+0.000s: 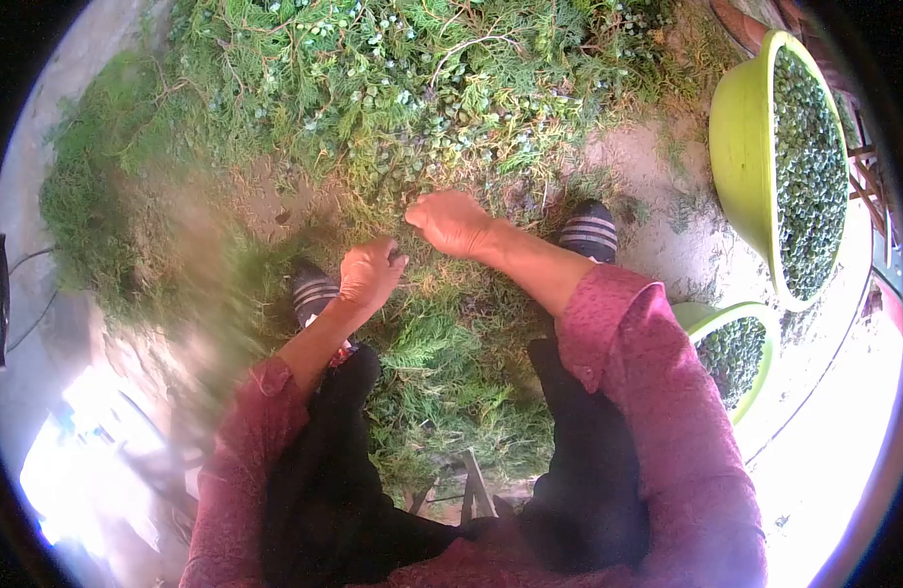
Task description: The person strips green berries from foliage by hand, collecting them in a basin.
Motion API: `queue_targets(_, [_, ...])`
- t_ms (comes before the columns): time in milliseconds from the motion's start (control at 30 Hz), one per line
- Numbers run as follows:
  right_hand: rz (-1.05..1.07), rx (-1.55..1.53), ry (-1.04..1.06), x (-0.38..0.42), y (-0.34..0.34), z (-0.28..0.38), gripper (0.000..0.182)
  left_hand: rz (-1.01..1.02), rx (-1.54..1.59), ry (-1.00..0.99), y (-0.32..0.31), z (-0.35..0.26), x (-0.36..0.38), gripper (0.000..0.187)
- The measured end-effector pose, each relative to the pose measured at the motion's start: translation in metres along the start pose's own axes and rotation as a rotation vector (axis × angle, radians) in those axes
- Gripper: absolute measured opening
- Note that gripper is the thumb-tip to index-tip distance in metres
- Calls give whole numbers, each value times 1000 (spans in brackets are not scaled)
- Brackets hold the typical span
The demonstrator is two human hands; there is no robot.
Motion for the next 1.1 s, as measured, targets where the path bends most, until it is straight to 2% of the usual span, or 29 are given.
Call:
queue_targets(33, [18, 130, 7, 1, -5, 2, 14, 2, -2, -1, 0, -1, 0, 24])
queue_targets(100, [62, 141, -27, 5, -12, -4, 14, 1, -12, 11, 1, -2, 0, 22])
queue_targets(167, [91, -164, -140, 10, -17, -21, 16, 13, -4, 23, 2, -2, -1, 20])
queue_targets(200, [95, -162, -140, 15, -4, -22, 16, 24, 4, 34, 1, -1, -2, 19])
queue_targets(267, [467, -1028, -554, 44, 6, -29, 17, -30, 37, 17, 3, 3, 1, 17])
queue_targets(300, [469, -1024, -555, 53, 14, -36, 17, -83, 62, 0, 5, 6, 2, 16])
queue_targets(367, [374, -1307, -547, 66, 27, -43, 27, -81, 128, 15, 0, 19, 1, 15])
queue_targets(433, [311, -1252, -588, 67, 27, -48, 24, -72, 186, 27, -2, 18, 2, 14])
queue_targets(500, [266, -669, -547, 57, 29, -56, 18, -139, 306, -47, 6, 7, 4, 11])
queue_targets(533, [163, -302, -337, 51, 36, -51, 13, -139, 302, -50, 9, 3, 4, 11])
queue_targets(567, [160, -302, -336, 51, 29, -50, 13, -149, 325, -80, 12, -3, 5, 12])
queue_targets(633, [5, 76, -63, 48, 28, -27, 10, -160, 350, -109, 17, -14, 5, 14])
queue_targets(667, [64, 170, -72, 48, 15, -27, 12, -146, 390, -114, 18, -19, 5, 14])
queue_targets(800, [49, 203, -52, 53, 0, -36, 16, -165, 484, -162, 22, -38, 8, 9])
queue_targets(867, [-59, -152, -174, 55, 9, -44, 14, -139, 531, -117, 25, -43, 9, 9])
queue_targets(900, [-61, -149, -176, 54, 19, -40, 14, -114, 578, -69, 26, -44, 11, 9])
queue_targets(933, [141, -584, -477, 59, 15, -47, 16, -114, 581, -76, 27, -47, 13, 9])
queue_targets(967, [342, -1018, -775, 73, 4, -44, 18, -151, 528, -181, 32, -57, 15, 11])
queue_targets(1000, [275, -1323, -750, 75, -2, -37, 16, -187, 478, -286, 36, -69, 18, 14])
queue_targets(1033, [263, -1315, -758, 78, -4, -35, 16, -183, 486, -298, 37, -79, 20, 14])
queue_targets(1100, [304, -1697, -684, 71, -9, -12, 17, -104, 436, -421, 36, -108, 26, 20])
Point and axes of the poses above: each hand's wrist, its own x-axis away from the middle knuckle, its own y-axis out of the back of the hand, z = x × y, the point moved 7 cm from there along -x, towards the middle knuckle, and after that the axes turned 7 degrees about x, right-handed, at the moved point
